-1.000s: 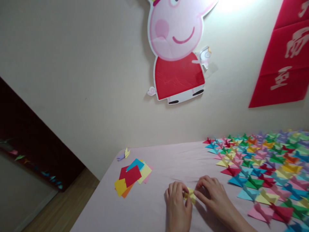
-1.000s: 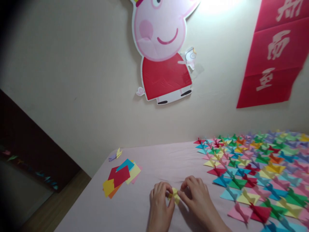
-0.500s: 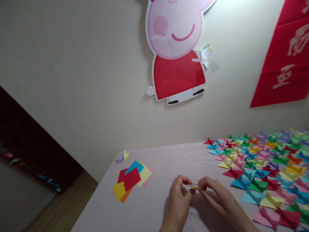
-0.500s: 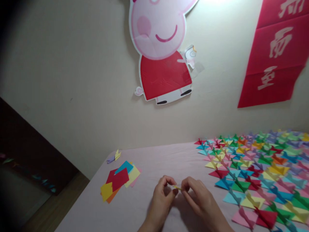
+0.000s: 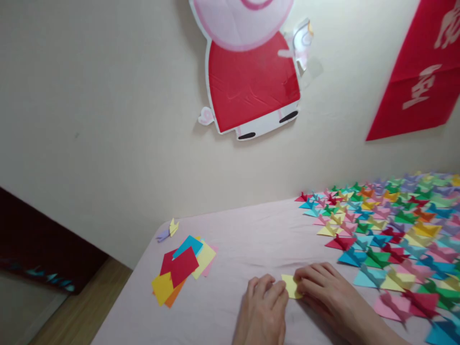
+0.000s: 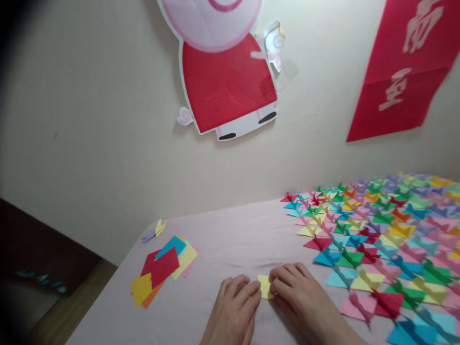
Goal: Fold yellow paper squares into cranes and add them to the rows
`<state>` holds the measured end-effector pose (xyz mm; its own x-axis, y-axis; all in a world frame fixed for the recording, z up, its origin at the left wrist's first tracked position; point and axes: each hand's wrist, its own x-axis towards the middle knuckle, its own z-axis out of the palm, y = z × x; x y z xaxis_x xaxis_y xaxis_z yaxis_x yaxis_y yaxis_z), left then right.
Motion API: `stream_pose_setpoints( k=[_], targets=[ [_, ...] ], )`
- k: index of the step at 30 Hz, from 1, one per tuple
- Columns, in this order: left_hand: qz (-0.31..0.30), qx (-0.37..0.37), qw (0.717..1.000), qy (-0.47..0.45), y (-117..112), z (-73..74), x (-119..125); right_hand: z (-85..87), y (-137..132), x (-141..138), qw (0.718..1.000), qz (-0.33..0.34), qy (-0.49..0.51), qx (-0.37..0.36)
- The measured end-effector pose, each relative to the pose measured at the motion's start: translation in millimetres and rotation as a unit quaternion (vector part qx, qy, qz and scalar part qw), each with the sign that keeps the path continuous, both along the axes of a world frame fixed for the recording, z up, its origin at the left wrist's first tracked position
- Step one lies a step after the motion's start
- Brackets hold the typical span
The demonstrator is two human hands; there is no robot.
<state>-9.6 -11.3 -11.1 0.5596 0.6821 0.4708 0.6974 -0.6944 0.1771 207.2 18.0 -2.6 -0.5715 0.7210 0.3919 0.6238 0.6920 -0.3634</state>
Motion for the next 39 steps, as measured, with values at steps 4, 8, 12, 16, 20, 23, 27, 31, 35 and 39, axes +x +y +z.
stream_pose_setpoints(
  k=[4,8,12,16,20,23,27,31,35,39],
  targets=[
    [-0.007,0.042,0.999,0.026,0,-3.2,1,4.8,-3,0,1.000,-0.008,0.022,-0.011],
    [-0.010,0.050,0.998,0.020,0,-2.0,3,7.3,-6,-6,0.996,-0.043,0.049,-0.059],
    [-0.002,0.061,0.998,0.016,1,-2.8,8,5.4,-7,-11,0.987,-0.083,0.079,-0.112],
    [0.024,0.106,0.994,0.002,-2,-10.0,10,-0.5,-3,-13,0.979,-0.105,0.093,-0.151],
    [0.021,0.120,0.991,0.061,-6,-20.9,8,-3.6,0,-13,0.975,-0.109,0.102,-0.166],
    [0.025,0.126,0.989,0.075,-8,-26.8,8,-4.1,1,-13,0.974,-0.115,0.106,-0.162],
    [0.031,0.145,0.986,0.070,-7,-30.0,9,-4.9,1,-13,0.976,-0.112,0.108,-0.155],
    [0.026,0.158,0.983,0.087,-7,-29.0,10,-1.1,2,-13,0.974,-0.109,0.103,-0.172],
    [0.042,0.183,0.978,0.087,-7,-26.7,12,4.3,2,-14,0.971,-0.110,0.086,-0.194],
    [0.052,0.183,0.978,0.084,-7,-27.6,13,4.5,3,-14,0.972,-0.105,0.083,-0.194]
  ],
)
